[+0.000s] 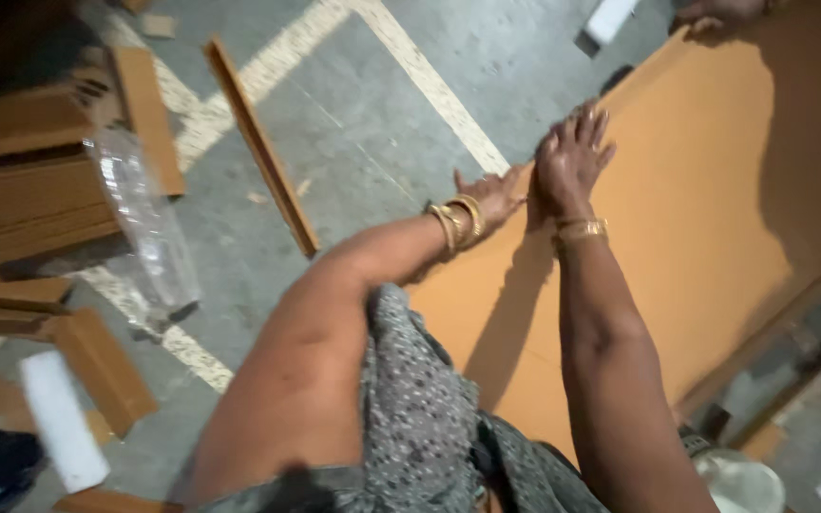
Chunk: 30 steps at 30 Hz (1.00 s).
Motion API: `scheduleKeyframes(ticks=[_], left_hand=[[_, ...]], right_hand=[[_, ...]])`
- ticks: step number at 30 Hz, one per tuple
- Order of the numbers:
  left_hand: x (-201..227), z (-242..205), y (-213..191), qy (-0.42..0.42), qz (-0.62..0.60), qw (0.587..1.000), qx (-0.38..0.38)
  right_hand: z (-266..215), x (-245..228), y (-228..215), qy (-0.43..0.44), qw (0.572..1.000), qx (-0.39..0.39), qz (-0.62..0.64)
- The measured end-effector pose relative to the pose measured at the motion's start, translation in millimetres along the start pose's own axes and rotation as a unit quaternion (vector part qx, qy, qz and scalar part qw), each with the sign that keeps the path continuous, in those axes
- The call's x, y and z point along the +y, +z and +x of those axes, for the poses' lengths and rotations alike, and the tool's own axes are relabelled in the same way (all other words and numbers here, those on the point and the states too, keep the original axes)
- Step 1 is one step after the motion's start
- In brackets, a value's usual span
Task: The person aligns a thin wooden strip along the edge of a large orange board. They then apply glue from a white tube to the strip and press it onto the board to secure it in place.
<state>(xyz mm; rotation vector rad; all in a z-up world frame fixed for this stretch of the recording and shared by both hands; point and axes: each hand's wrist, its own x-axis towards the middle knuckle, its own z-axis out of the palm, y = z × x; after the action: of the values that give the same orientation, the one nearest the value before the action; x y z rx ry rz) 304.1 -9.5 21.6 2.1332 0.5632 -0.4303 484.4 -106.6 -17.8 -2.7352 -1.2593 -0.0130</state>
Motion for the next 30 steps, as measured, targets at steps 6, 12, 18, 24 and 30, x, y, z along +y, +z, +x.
scheduleKeyframes(ticks=[6, 12, 18, 24, 30], left_hand=[[-6.2, -21.9, 7.9, 0.015, -0.004, 1.0, 0.027], [-28.7, -70.4, 8.4, 0.039, -0.021, 0.999, 0.03], [-40.7, -69.6, 18.9, 0.071, 0.026, 0.996, 0.047], [-44.3, -68.4, 27.4, 0.066, 0.029, 0.996, 0.048], [-37.8, -71.0, 15.7, 0.042, 0.024, 0.999, 0.015]], right_hand=[[-47.7, -53.2, -16.9, 0.037, 0.997, -0.055, 0.031], [-79.1, -91.7, -27.5, 0.035, 0.995, -0.078, 0.052], [-94.6, -100.1, -36.7, 0.008, 0.996, -0.058, 0.062], [-65.1, -72.6, -42.2, 0.006, 0.998, -0.037, 0.059], [-15.0, -25.4, -27.0, 0.016, 0.999, -0.012, 0.038]])
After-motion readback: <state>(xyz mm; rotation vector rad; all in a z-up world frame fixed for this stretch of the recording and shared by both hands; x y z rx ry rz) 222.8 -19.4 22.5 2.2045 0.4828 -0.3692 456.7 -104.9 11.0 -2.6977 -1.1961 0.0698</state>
